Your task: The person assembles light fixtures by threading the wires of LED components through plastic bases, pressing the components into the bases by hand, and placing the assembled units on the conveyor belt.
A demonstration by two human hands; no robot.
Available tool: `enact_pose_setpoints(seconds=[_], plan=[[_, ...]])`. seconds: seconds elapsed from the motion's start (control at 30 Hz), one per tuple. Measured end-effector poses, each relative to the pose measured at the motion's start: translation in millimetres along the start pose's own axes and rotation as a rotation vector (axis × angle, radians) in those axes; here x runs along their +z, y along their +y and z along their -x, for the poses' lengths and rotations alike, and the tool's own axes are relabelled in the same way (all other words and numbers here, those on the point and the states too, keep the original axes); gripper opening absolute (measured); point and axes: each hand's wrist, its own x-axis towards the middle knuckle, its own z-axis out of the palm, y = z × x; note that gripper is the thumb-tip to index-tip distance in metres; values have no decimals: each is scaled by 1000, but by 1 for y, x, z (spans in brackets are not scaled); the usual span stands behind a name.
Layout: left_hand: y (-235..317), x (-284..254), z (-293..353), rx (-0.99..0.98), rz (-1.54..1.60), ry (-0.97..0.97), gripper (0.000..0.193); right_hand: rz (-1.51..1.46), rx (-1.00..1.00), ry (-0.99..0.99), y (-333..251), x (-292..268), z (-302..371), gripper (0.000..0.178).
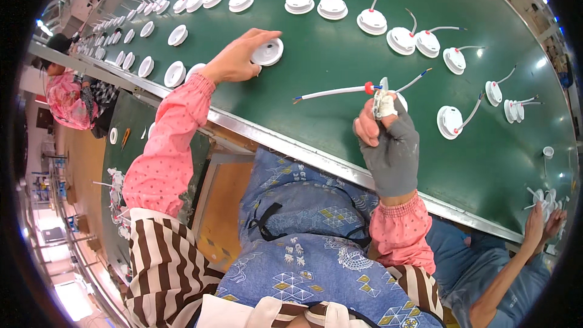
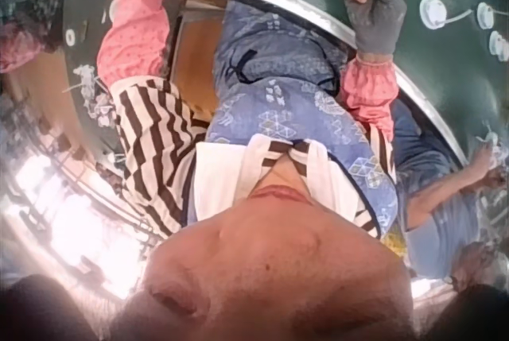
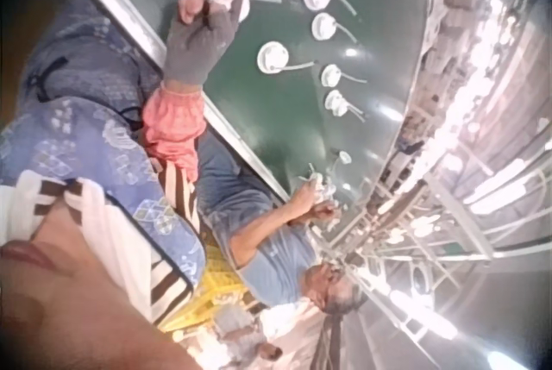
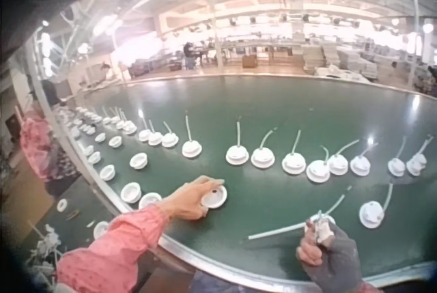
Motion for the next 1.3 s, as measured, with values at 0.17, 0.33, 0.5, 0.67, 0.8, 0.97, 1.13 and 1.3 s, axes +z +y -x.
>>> enact_pose_setpoints(seconds=[0.17, 0.33, 0.5, 0.67, 0.8, 0.97, 1.13, 1.3], plan=[[52, 22, 38, -271, 121, 40, 93, 76, -76, 51, -2, -12, -7, 19], [87, 8, 75, -350, 168, 27, 94, 176, -50, -36, 18, 1, -16, 20], [63, 28, 75, -176, 300, 108, 87, 274, 18, -27, 50, 9, -25, 20], [79, 31, 80, -243, 332, 178, 74, 371, 7, 10, 65, 22, -20, 18], [86, 35, 81, -267, 408, 310, 79, 446, -2, 53, 72, 31, -18, 18], [98, 22, 80, -243, 347, 421, 81, 566, -46, 18, 71, 32, -12, 21], [123, 7, 80, -158, 447, 468, 81, 1025, -335, 26, 78, 40, -13, 17], [138, -2, 82, -92, 544, 472, 83, 1220, -358, -40, 68, 50, -6, 16]])
